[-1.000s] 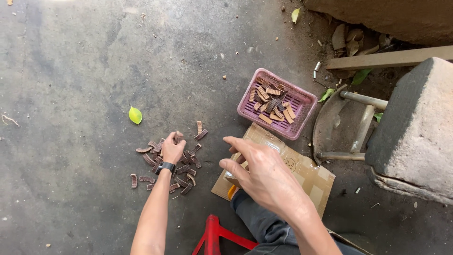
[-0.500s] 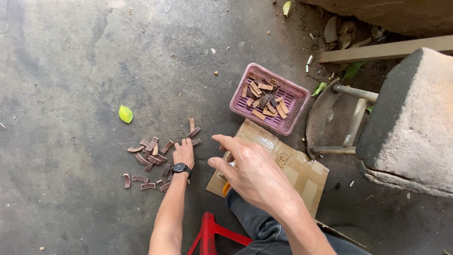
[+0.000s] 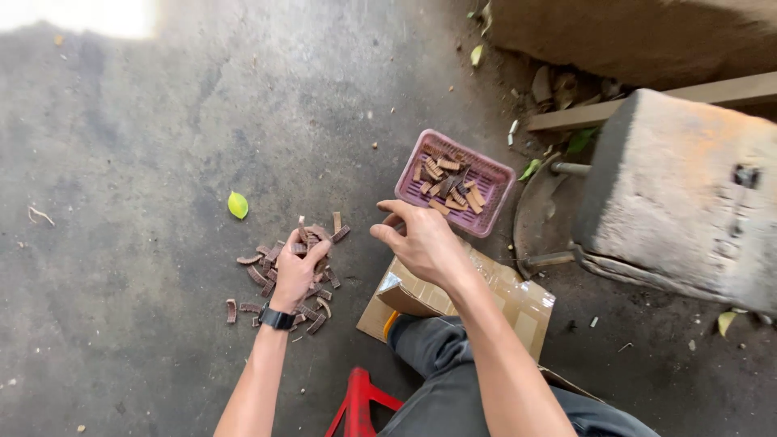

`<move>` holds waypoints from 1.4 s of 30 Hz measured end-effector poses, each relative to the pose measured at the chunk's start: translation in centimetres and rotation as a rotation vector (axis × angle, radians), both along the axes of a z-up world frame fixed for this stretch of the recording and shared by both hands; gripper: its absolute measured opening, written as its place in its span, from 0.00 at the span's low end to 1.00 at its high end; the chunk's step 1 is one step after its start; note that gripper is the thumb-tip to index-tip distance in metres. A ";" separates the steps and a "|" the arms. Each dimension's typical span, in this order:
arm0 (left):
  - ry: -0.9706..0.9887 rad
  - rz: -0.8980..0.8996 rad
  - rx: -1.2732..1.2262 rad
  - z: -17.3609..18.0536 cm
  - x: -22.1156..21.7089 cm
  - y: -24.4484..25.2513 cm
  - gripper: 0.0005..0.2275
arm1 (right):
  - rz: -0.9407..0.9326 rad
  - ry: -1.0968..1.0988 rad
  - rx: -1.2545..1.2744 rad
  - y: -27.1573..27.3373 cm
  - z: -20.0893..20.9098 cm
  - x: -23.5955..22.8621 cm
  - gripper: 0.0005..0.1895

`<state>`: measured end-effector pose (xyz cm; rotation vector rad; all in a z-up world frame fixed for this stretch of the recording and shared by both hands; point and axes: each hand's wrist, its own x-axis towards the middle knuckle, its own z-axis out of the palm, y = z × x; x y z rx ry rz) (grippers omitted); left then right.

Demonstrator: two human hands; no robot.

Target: The person sits on a low stool and repeatedly picks up small rectangular wooden pieces from a pink basket and the floor. They press each piece against a rotating grinding wheel to smooth its edges, then place the finished pieces back into the basket.

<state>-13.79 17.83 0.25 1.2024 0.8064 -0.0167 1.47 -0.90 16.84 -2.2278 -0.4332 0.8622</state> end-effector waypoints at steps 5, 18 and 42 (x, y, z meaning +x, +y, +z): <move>-0.316 -0.256 -0.160 12.6 3.9 -4.3 0.10 | -0.135 -0.067 0.294 -2.6 1.9 -2.5 0.26; -0.363 -0.859 -0.739 25.6 3.5 -25.5 0.15 | -1.040 -0.520 1.142 -20.2 13.9 -9.9 0.07; -0.438 -0.127 -1.118 19.1 3.4 -36.5 0.15 | -1.038 -0.615 0.285 -24.5 10.2 -19.3 0.12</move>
